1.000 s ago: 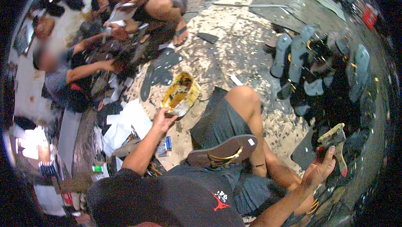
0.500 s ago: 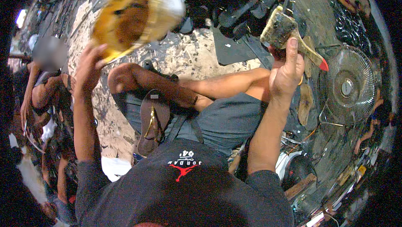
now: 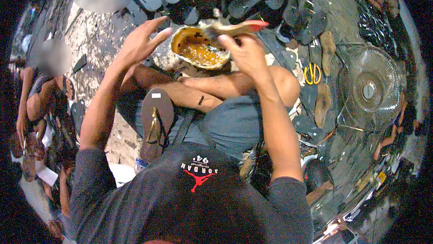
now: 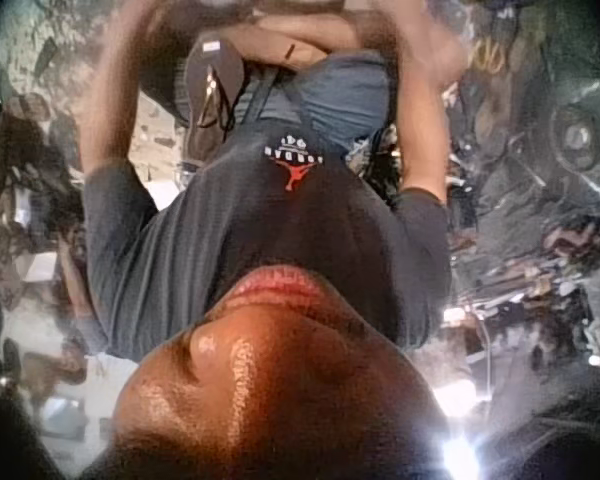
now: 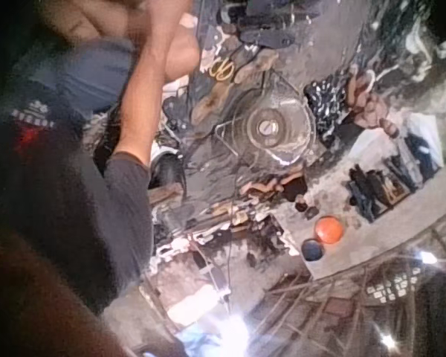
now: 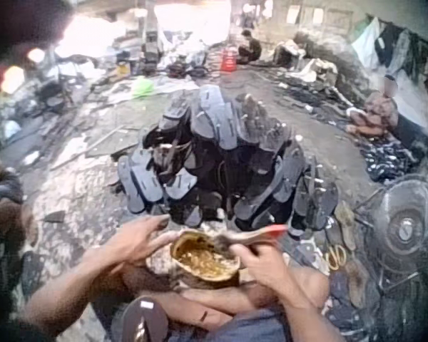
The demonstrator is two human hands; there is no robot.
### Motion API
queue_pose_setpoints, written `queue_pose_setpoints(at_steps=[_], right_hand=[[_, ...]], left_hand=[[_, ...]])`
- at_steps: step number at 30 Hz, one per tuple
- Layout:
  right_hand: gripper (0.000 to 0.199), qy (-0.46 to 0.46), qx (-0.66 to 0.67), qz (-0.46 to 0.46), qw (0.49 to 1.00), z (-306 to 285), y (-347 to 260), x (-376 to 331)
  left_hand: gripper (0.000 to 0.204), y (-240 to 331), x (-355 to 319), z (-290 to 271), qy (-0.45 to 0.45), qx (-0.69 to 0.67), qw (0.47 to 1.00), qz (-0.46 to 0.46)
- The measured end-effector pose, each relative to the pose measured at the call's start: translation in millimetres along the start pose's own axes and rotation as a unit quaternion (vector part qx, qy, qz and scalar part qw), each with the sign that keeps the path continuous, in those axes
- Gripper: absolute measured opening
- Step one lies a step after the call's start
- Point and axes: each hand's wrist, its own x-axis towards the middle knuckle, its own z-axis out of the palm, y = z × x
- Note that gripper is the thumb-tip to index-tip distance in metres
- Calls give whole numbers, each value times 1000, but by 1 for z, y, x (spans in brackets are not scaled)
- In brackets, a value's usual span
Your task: The person sits on the floor and repeatedly applies a brown adhesive to the soles of black sandals using a brush. After finishing several units, the person stands, walks across the workshop, and lifts a large black sheet of material.
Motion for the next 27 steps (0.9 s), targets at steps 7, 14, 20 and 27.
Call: queue_pose_setpoints(at_steps=[7,14,20,27], right_hand=[[32,-136,-342,-103,924,113,32,31],[23,-41,-88,-53,994,26,-14,46],[28,47,-395,-191,897,-81,-17,40],[46,156,-64,-18,986,-101,-32,20]], left_hand=[[85,104,-201,-25,-52,-21,989,-136],[32,100,-238,7,138,-239,929,-246],[25,48,-236,-54,278,-163,916,-241],[93,45,-253,-39,155,-20,976,-149]])
